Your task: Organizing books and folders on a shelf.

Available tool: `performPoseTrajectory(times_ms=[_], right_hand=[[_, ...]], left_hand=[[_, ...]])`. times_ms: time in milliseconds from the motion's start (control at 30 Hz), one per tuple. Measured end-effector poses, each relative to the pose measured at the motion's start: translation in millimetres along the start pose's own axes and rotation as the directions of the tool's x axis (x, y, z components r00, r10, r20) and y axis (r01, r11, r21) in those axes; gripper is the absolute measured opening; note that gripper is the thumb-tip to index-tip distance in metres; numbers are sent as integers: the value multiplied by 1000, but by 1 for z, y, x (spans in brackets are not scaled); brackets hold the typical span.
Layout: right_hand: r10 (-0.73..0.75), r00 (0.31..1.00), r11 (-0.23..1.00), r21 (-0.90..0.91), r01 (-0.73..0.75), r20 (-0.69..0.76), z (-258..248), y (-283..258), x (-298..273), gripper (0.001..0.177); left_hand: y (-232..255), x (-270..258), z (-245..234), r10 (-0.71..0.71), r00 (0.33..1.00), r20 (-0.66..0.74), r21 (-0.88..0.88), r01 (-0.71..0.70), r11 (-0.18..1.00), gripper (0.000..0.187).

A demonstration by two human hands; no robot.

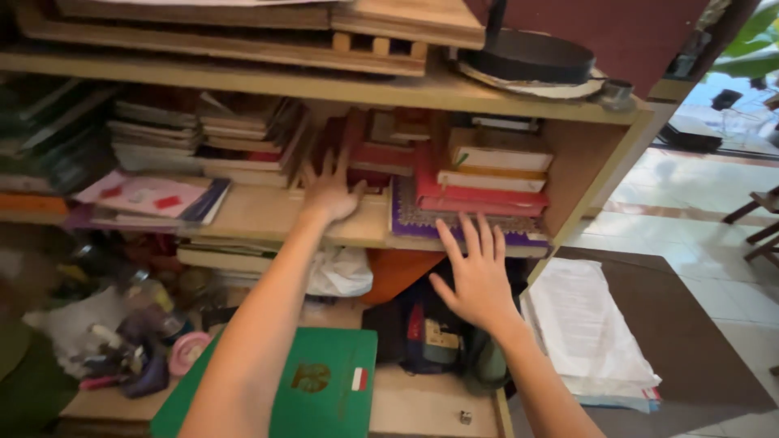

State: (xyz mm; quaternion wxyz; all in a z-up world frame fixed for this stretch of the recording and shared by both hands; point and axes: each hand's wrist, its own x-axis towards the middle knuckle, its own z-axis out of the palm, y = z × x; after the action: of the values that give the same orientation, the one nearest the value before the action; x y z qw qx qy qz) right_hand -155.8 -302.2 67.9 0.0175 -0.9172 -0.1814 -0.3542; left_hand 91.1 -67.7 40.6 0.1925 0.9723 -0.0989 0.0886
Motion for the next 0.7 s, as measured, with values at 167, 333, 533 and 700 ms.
performPoseTrajectory(times_ms=[167,333,533,700], right_hand=[[21,990,999,52,-14,-137,9,-27,-14,77],[220,975,870,453,-198,3,71,-74,-75,49],[427,270,145,229,-962,863,171,-130,-146,64],[-20,-13,-577,-22,-817,1000,214,-157,-182,69]], left_hand=[[-14,-73,-13,198,966,-169,-5,-201,980,81],[-61,-214,-34,202,894,-399,-120,-269,956,54],[-232,-324,88,-410,911,47,89,405,910,63],[-261,-335,74,-541,839,64,229,515,826,71]])
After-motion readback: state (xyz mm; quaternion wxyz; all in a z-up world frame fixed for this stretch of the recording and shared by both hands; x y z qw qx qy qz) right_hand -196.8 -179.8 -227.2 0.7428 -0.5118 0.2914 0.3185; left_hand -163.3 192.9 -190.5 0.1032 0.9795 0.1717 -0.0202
